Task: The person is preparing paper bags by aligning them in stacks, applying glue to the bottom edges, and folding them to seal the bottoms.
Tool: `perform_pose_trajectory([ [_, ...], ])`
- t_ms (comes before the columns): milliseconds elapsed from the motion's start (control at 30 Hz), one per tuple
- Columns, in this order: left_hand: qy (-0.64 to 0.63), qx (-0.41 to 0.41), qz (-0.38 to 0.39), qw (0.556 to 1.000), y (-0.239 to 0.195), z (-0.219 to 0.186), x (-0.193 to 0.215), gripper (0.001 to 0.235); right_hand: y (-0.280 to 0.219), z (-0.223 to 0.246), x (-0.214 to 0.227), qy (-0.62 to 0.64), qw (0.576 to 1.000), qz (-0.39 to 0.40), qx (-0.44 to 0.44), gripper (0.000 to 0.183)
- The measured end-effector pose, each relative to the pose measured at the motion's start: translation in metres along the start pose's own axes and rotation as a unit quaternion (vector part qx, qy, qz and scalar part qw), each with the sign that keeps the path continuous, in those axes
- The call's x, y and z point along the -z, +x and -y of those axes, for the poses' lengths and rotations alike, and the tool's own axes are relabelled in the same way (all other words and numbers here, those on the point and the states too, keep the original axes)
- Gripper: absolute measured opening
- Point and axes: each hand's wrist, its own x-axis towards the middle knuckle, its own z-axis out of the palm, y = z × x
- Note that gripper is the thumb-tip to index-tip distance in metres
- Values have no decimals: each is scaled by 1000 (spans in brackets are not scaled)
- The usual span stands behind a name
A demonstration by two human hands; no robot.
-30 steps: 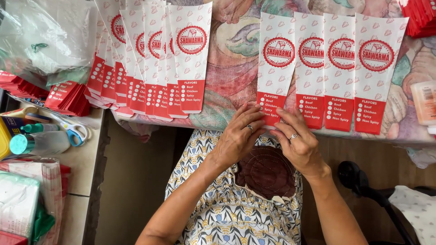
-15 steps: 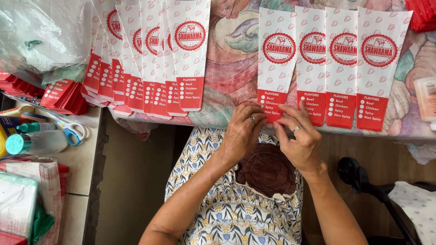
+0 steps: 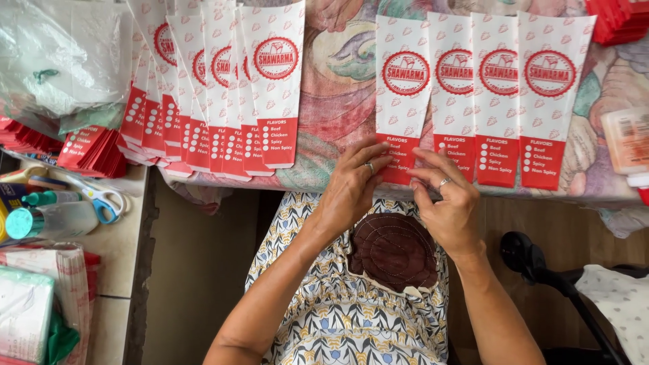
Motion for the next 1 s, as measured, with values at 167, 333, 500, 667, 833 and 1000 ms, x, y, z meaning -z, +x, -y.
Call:
perform_pose_trajectory([
  [167,71,-17,60,996,2,-4,2,39,-17,-29,25,-65,996,-56,20,29],
  [333,101,-16,69,992,4,-3,-20,40,-40,-58,32,-165,985,-42,27,29],
  [500,109,-17,63,992,6,-5,-32,38,-43,-55,29,-203,978,-31,28,30],
  [667,93,-25,19,995,3,-6,-34,38,-42,-54,30,-196,979,-44,31,29],
  [833,156,-49,-93,982,-4,22,6,44,-40,-52,27,-185,980,-43,66,30],
  [1000,396,174,-50,900,-13,38,83,72,-37,-52,9,-158,982,-13,101,29],
])
